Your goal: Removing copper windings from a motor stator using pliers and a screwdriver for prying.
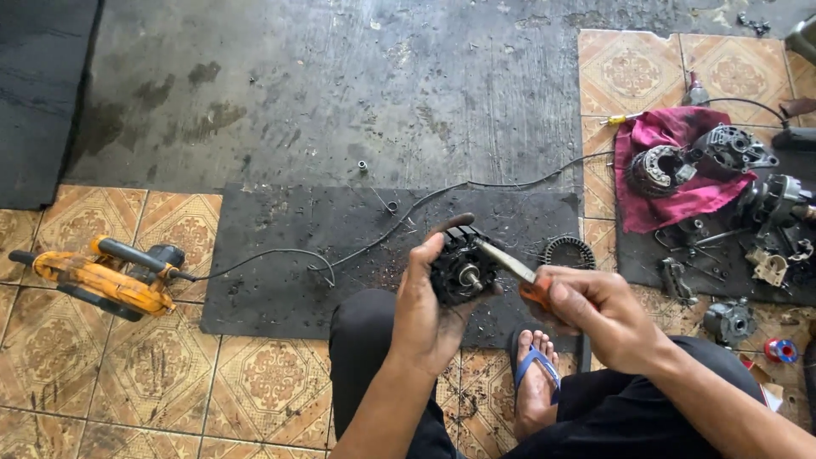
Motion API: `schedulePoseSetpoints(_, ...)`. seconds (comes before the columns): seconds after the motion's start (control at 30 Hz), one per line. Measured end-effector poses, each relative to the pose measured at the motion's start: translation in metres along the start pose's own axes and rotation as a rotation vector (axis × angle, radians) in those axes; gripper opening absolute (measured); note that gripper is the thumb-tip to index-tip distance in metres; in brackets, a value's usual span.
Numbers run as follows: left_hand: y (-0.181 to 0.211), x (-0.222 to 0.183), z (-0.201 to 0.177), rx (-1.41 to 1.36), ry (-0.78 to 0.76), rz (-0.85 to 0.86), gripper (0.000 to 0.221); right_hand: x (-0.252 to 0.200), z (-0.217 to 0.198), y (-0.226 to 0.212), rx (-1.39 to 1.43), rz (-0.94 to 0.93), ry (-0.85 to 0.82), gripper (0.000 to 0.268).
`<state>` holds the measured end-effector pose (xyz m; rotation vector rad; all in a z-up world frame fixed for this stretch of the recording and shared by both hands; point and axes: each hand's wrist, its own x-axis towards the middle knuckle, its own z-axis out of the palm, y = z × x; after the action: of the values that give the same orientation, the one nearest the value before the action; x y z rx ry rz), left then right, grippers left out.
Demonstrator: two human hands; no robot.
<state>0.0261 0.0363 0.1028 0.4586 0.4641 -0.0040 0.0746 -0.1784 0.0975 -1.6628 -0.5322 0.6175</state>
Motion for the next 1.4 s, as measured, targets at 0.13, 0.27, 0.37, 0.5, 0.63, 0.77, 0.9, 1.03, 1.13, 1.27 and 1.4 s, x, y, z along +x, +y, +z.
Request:
schedulePoseSetpoints(0.13,-0.006,0.003,0.004,0.108,0.087,0.071,0.036,0.002,0.004,-0.012,-0.278,-0.082,0.057,0.047)
schedulePoseSetpoints(0.27,-0.019,0.015,-0.013,0.376,0.143,0.271,0.030,0.005,0.005,-0.026,-0.301,-0.249,0.011,0.038)
schedulePoseSetpoints(0.37,-0.011,0.004,-0.006,0.624,-0.062,0.249,0.037,0.002,0.001,-0.014,-0.101,-0.118,0.180,0.043)
schedulePoseSetpoints(0.5,0.003,-0.015,0.007,0.866,-0.318,0.037,0.039,0.002,-0.022,-0.002,0.171,0.101,0.425,0.044)
schedulePoseSetpoints(0.63,-0.001,-0.001,0.008,0.321,0.157,-0.205,0.063,-0.010,-0.035,-0.006,0.459,0.040,0.416,0.048)
schedulePoseSetpoints(0.77,0.007,0.002,-0.005,-0.099,0.083,-0.030,0.045,-0.030,-0.033,-0.013,0.077,-0.117,0.304,0.035)
schedulePoseSetpoints(0.9,-0.008,0.002,-0.006,0.837,0.263,0.321,0.053,-0.049,-0.043,0.012,0.229,-0.235,0.381,0.050)
schedulePoseSetpoints(1.03,0.010,-0.005,-0.004,0.958,-0.045,0.048,0.058,-0.030,-0.057,0.002,0.373,-0.224,0.457,0.042)
schedulePoseSetpoints(1.13,0.026,-0.021,0.008,1.106,-0.367,-0.087,0.049,-0.024,-0.054,-0.008,0.494,-0.170,0.490,0.052)
schedulePoseSetpoints(1.27,0.034,-0.029,0.008,1.519,-0.272,-0.108,0.050,-0.031,-0.052,-0.008,0.533,-0.168,0.488,0.048)
schedulePoseSetpoints(1.4,0.045,-0.038,-0.003,1.248,-0.222,-0.079,0.046,-0.021,-0.052,-0.014,0.553,-0.111,0.475,0.054)
